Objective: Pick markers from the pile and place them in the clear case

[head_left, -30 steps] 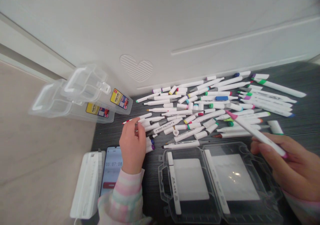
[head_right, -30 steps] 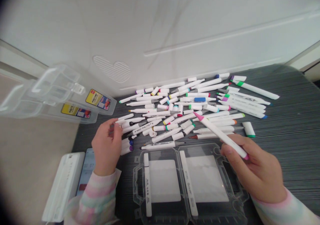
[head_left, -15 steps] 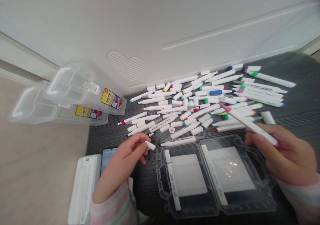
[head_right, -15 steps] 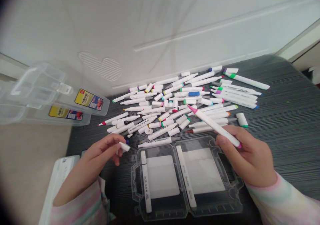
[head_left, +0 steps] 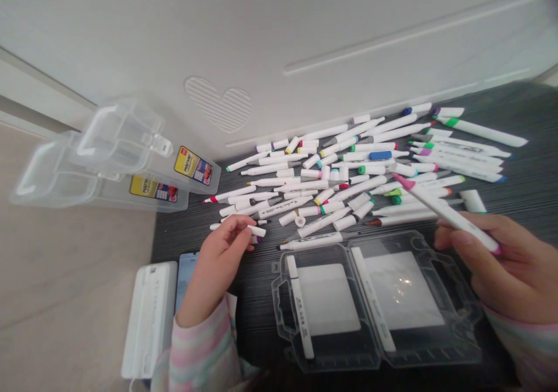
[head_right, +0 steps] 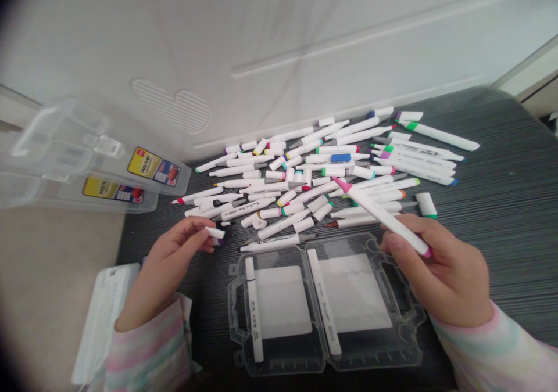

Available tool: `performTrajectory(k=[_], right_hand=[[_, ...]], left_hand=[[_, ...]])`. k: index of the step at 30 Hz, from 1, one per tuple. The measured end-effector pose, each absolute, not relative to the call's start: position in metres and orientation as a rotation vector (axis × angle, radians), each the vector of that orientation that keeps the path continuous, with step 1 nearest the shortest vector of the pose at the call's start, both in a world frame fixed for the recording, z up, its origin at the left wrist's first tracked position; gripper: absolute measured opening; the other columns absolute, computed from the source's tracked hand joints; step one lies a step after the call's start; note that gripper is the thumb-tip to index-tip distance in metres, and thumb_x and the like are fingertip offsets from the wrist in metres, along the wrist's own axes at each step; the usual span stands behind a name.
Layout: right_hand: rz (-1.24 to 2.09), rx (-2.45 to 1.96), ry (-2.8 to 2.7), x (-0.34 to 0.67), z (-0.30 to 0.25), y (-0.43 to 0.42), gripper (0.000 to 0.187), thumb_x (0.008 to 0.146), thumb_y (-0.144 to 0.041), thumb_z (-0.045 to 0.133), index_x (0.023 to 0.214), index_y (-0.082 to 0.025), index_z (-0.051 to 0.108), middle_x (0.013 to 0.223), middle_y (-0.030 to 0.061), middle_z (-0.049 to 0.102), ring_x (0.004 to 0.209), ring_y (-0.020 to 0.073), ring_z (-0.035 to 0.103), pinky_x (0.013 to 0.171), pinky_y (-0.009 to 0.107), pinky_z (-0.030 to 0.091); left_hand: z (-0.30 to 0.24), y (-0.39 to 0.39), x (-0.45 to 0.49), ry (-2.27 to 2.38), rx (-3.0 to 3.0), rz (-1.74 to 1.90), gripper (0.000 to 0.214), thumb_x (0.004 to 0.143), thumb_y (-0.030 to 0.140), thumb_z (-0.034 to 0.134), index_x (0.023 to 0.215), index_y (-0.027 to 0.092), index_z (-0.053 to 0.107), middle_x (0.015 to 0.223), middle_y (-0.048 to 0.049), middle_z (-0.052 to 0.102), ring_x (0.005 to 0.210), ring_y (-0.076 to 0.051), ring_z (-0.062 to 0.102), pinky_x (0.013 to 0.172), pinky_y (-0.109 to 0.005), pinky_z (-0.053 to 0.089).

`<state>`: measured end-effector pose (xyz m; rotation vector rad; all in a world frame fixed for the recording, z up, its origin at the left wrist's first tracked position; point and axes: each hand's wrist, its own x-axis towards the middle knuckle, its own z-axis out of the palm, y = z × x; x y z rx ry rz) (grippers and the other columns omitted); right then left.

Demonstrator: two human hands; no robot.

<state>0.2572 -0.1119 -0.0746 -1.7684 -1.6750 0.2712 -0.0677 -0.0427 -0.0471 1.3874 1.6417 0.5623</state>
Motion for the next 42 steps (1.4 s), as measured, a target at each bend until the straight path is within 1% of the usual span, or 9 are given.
performTrajectory(k=[5,13,19,25,31,34,37,39,42], right_hand=[[0.28,-1.742,-1.67,0.259,-0.078,-0.112,0.012,0.076,-0.031,0.051,0.075,-0.022,0.058,0.067,-0.0028,0.06,0.057,0.0094,0.054,0.053,0.02,0.038],[0.278,-1.734,-1.643,0.261,-0.08,-0.115,0.01,0.076,-0.031,0.053,0.077,-0.022,0.058,0.067,-0.0031,0.059,0.056,0.0094,0.053,0.052,0.021,0.037],[0.269,-1.733,-1.645,0.26,-0.079,-0.114,0.01,0.076,-0.031,0.052,0.075,-0.023,0.058,0.067,-0.0029,0.059,0.055,0.009,0.052,0.052,0.021,0.036],[0.279,-1.708,-1.654,0.258,-0.078,-0.112,0.009,0.076,-0.03,0.052,0.076,-0.023,0.058,0.066,-0.0023,0.059,0.056,0.01,0.053,0.051,0.021,0.037],[0.298,-1.717,-1.628,0.259,-0.08,-0.113,0.009,0.076,-0.03,0.053,0.076,-0.023,0.058,0.067,-0.0017,0.06,0.057,0.0107,0.053,0.052,0.022,0.037],[0.271,-1.723,-1.635,0.259,-0.08,-0.113,0.009,0.075,-0.03,0.053,0.076,-0.022,0.058,0.065,-0.0024,0.06,0.056,0.0099,0.053,0.051,0.021,0.037],[0.244,-1.734,-1.642,0.258,-0.079,-0.113,0.01,0.076,-0.031,0.053,0.076,-0.022,0.058,0.063,-0.003,0.06,0.054,0.009,0.051,0.049,0.021,0.036],[0.246,-1.728,-1.639,0.258,-0.079,-0.113,0.01,0.076,-0.03,0.053,0.076,-0.022,0.058,0.063,-0.003,0.06,0.053,0.0089,0.051,0.049,0.021,0.036],[0.271,-1.714,-1.625,0.258,-0.079,-0.112,0.01,0.075,-0.03,0.054,0.076,-0.022,0.058,0.064,-0.0028,0.06,0.054,0.0093,0.052,0.05,0.021,0.036]], left_hand=[[-0.051,-0.043,-0.067,1.666,1.341,0.743,0.016,0.075,0.029,0.05,0.083,0.017,0.055,0.065,0.0026,0.054,0.057,-0.009,0.053,0.059,-0.023,0.043],[-0.053,-0.042,-0.067,1.696,1.191,0.955,0.016,0.073,0.029,0.053,0.083,0.017,0.056,0.066,0.0019,0.053,0.058,-0.01,0.052,0.048,-0.02,0.044],[-0.053,-0.042,-0.069,1.715,1.218,0.933,0.013,0.073,0.029,0.053,0.082,0.019,0.055,0.064,0.0031,0.053,0.055,-0.009,0.05,0.048,-0.019,0.042],[-0.048,-0.044,-0.073,1.825,1.333,0.807,0.008,0.075,0.025,0.049,0.076,0.02,0.055,0.049,0.0066,0.045,0.045,-0.007,0.041,0.044,-0.018,0.033],[-0.047,-0.044,-0.068,1.717,1.404,0.612,0.012,0.075,0.026,0.049,0.079,0.019,0.057,0.057,0.0046,0.052,0.053,-0.009,0.048,0.055,-0.021,0.037],[-0.048,-0.045,-0.062,1.647,1.368,0.71,0.012,0.076,0.026,0.05,0.081,0.019,0.057,0.056,0.0041,0.052,0.057,-0.01,0.05,0.06,-0.023,0.038],[-0.046,-0.048,-0.059,1.508,1.222,0.935,0.009,0.074,0.022,0.052,0.081,0.019,0.057,0.061,0.0032,0.054,0.058,-0.01,0.05,0.061,-0.023,0.039],[-0.044,-0.049,-0.057,1.386,1.099,1.076,0.007,0.071,0.019,0.053,0.076,0.017,0.057,0.063,0.0021,0.054,0.056,-0.009,0.049,0.056,-0.022,0.038],[-0.04,-0.049,-0.055,1.274,0.973,1.165,0.006,0.069,0.017,0.052,0.065,0.015,0.056,0.057,0.0016,0.05,0.05,-0.007,0.044,0.045,-0.019,0.033]])
